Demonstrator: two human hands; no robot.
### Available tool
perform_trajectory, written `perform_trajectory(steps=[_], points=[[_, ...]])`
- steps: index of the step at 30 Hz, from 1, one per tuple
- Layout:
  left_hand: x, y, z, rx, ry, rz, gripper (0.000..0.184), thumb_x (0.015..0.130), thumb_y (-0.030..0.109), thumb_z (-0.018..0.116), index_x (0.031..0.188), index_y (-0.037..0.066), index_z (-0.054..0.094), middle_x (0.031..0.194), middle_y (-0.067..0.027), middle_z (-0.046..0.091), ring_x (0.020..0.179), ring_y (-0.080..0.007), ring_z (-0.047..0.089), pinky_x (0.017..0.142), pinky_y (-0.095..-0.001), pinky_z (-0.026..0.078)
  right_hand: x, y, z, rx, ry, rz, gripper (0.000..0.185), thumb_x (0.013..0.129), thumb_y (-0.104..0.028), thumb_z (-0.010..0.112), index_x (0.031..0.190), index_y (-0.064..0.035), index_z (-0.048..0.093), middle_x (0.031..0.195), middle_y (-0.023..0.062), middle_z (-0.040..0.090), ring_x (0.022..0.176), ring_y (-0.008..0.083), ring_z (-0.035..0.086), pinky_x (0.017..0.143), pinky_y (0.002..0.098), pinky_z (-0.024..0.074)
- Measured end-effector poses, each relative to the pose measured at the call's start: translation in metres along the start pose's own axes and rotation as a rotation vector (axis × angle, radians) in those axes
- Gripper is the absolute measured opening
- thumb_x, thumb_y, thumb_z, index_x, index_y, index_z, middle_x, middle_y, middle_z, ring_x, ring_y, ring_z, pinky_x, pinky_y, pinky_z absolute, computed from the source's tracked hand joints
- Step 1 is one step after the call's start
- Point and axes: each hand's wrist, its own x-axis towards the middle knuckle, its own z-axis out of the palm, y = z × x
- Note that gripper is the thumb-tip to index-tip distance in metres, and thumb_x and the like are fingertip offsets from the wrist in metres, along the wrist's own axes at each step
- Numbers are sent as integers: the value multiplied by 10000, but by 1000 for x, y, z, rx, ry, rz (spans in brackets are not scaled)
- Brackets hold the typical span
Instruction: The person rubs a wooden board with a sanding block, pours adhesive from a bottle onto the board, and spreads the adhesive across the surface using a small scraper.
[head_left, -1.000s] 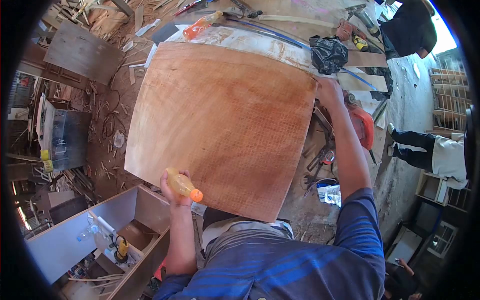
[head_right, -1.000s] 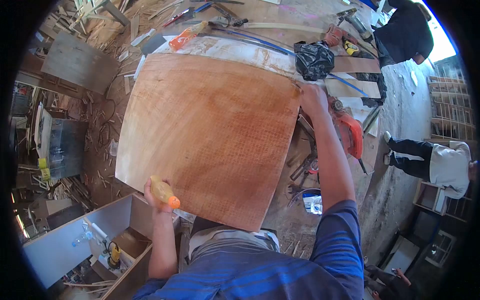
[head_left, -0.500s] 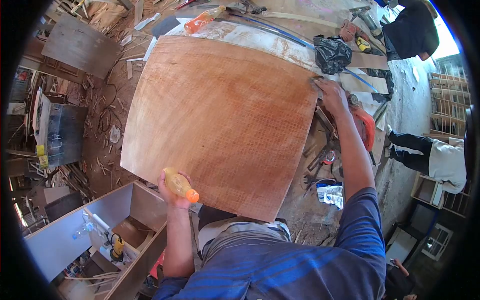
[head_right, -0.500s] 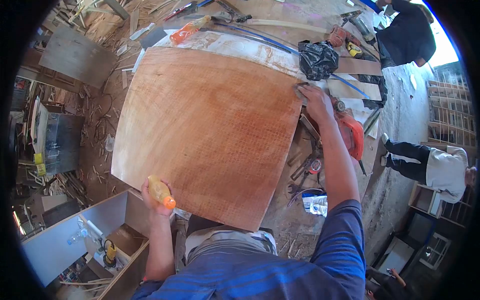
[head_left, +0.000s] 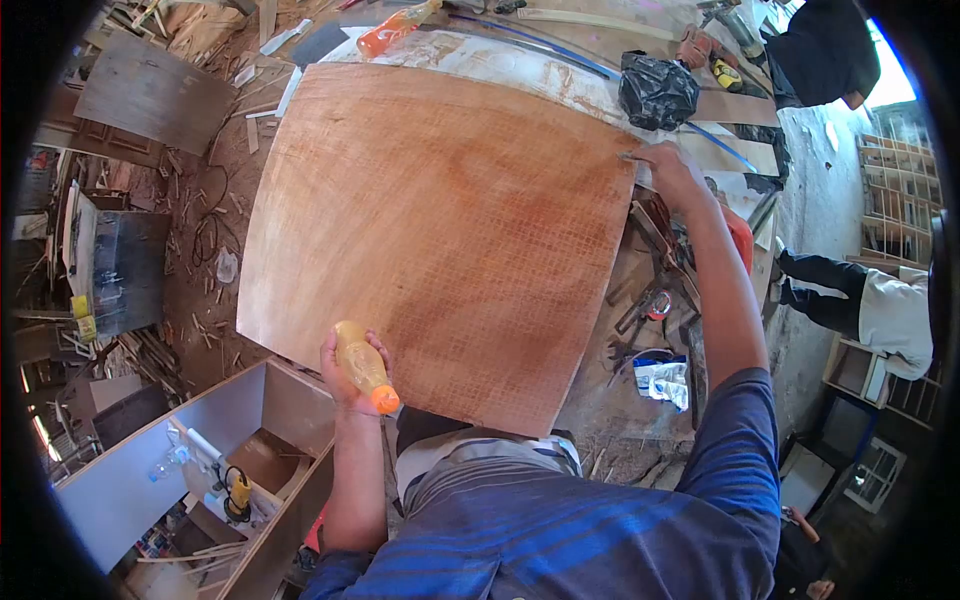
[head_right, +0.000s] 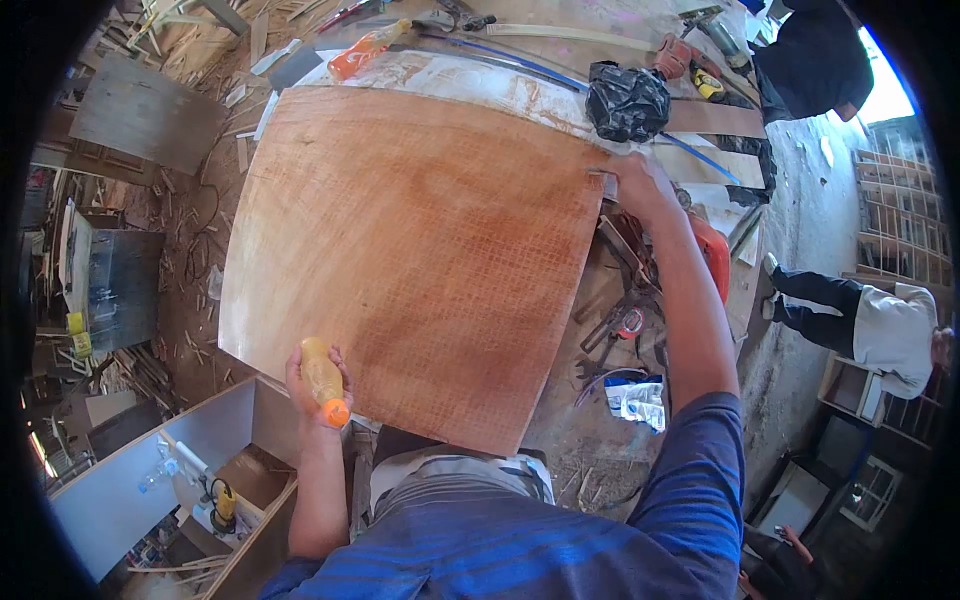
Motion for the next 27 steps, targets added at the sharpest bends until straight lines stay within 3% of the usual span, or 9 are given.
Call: perform_trajectory(steps=[4, 7, 9, 10, 13, 14, 17, 24, 27], points=[[-2, -17, 7, 75, 19, -84, 542, 940, 547, 608, 1047, 16, 628, 868, -98, 678, 718, -218, 692, 637, -345, 615, -6, -14, -7, -29, -30, 168, 343, 919, -115, 555, 1179, -164, 772, 1084, 226, 725, 1013, 406, 694, 917, 483, 539], [-18, -37, -6, 148, 46, -170, 555, 924, 572, 617, 1016, 24, 618, 849, -113, 662, 695, -220, 680, 615, -340, 607, -14, -15, 19, 22, 193, 149, 347, 929, -117, 553, 1203, -160, 760, 1076, 253, 713, 986, 425, 688, 895, 491, 536], [-31, -42, -31, 138, 38, -212, 562, 911, 588, 624, 991, 32, 607, 844, -122, 652, 691, -224, 676, 602, -338, 604, -23, -14, 34, 59, 261, 220, 318, 938, -122, 576, 1204, -122, 751, 1025, 230, 734, 945, 377, 707, 858, 456, 550], [-39, -40, -41, 175, 90, -107, 554, 906, 592, 619, 982, 43, 602, 842, -119, 650, 696, -229, 675, 611, -355, 598, -26, -12, 42, 79, 294, 254, 307, 943, -125, 587, 1204, -103, 747, 1000, 218, 745, 924, 352, 717, 839, 439, 557], [-54, -28, -67, 204, 212, 140, 520, 895, 598, 599, 971, 83, 596, 836, -105, 648, 719, -248, 671, 647, -404, 578, -25, 0, 53, 805, 486, 570, 254, 977, -160, 623, 1171, -45, 741, 938, 109, 753, 854, 264, 720, 782, 373, 569], [-54, -24, -75, 160, 235, 182, 502, 894, 597, 588, 977, 102, 599, 834, -96, 650, 731, -257, 670, 666, -421, 568, -24, 1, 57, 1263, 545, 686, 277, 1010, -204, 639, 1232, -47, 694, 1034, 28, 721, 924, 195, 698, 778, 338, 576], [-40, -12, -93, 95, 181, 296, 439, 882, 608, 560, 993, 187, 618, 896, -43, 671, 861, -274, 664, 755, -487, 526, -30, 4, 44, 1483, 528, 825, 324, 1023, -224, 635, 1315, -85, 625, 1190, 40, 689, 1041, 225, 684, 839, 399, 583], [-34, -4, -102, -30, 141, 240, 451, 873, 620, 590, 1060, 213, 647, 1055, -27, 684, 1029, -271, 647, 900, -543, 504, -37, 21, 64, 1696, 299, 736, 420, 985, -225, 697, 1362, -88, 572, 1286, 56, 672, 1215, 232, 637, 1049, 449, 513], [-39, 2, -94, -34, 217, 210, 508, 860, 641, 591, 1097, 195, 649, 1140, -58, 667, 1115, -296, 619, 990, -579, 467, -35, 21, 69, 1651, 302, 662, 394, 987, -226, 693, 1338, -79, 591, 1272, 43, 676, 1195, 209, 642, 1024, 431, 519]])
